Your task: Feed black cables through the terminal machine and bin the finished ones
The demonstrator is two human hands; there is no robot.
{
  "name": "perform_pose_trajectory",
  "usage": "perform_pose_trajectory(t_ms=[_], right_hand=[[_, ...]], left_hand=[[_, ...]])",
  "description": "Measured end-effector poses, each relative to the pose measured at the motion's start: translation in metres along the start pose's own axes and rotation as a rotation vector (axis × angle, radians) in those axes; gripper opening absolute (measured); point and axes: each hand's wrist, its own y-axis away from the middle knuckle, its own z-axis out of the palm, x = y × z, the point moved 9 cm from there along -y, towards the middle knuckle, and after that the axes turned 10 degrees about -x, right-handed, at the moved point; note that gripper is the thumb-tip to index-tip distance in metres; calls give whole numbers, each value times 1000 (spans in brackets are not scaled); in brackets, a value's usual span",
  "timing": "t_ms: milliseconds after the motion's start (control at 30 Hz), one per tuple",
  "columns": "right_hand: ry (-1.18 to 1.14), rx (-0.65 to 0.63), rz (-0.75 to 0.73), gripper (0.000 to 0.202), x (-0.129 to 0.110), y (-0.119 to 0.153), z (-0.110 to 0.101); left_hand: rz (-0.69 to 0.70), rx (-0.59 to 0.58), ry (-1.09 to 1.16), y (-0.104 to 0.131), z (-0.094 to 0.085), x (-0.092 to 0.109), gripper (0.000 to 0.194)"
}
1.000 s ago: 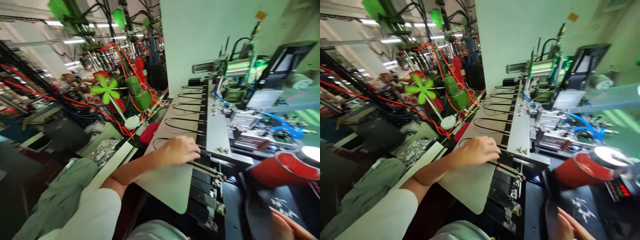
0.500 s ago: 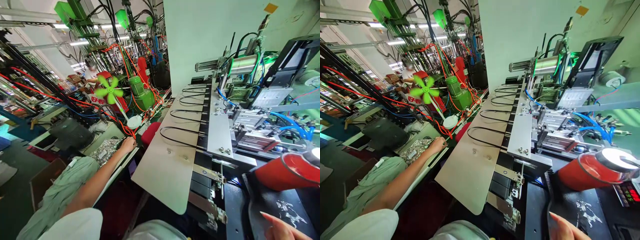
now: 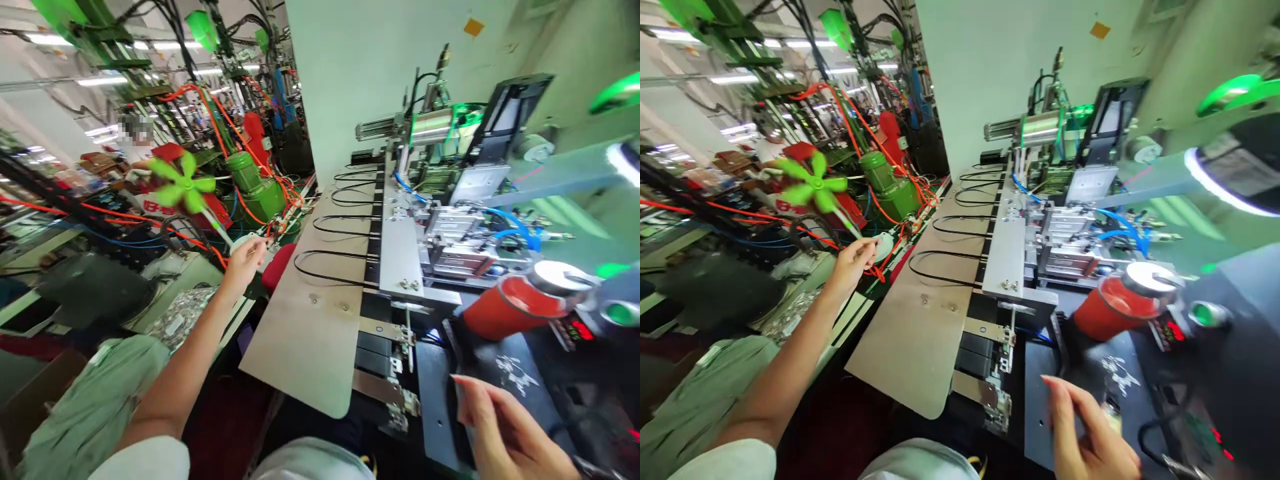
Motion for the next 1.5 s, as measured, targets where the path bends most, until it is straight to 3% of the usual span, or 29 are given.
perform_pose_trajectory(t_ms=[67, 133, 167, 233, 333, 467, 600, 667, 833, 933, 1033, 1200, 1367, 1500], right_hand=[[17, -69, -58, 17, -26, -8, 9], [-46, -184, -81, 18, -46, -16, 22], [-95, -234, -74, 18, -52, -18, 28], [-190, -265, -27, 16, -57, -21, 36], [-293, -192, 37, 12, -50, -22, 40], [-297, -143, 30, 17, -44, -22, 38], [-242, -339, -11, 24, -48, -28, 45], [-263, -339, -39, 25, -51, -32, 46], [-254, 50, -140, 19, -60, -29, 41], [-177, 163, -160, 19, -66, -23, 46], [-139, 164, -122, 22, -64, -23, 49], [-188, 7, 16, 27, -43, -28, 46], [-184, 47, 153, 33, -14, -25, 30], [-187, 46, 184, 36, -7, -24, 30]], left_hand=[[160, -362, 166, 11, 62, 67, 37], [255, -736, 208, 44, 123, 124, 28], [286, -866, 211, 63, 146, 144, 24], [365, -1010, 173, 92, 179, 170, 19], [502, -1044, 91, 112, 205, 184, 18], [661, -980, -25, 113, 214, 182, 19], [737, -992, -121, 116, 213, 178, 17], [708, -985, -84, 114, 211, 177, 18], [504, -887, 125, 103, 207, 172, 24], [430, -898, 209, 105, 210, 167, 28], [383, -912, 234, 106, 213, 162, 28], [400, -841, 63, 93, 212, 155, 25], [353, -851, -120, 83, 223, 142, 27], [352, -853, -192, 84, 229, 138, 28]])
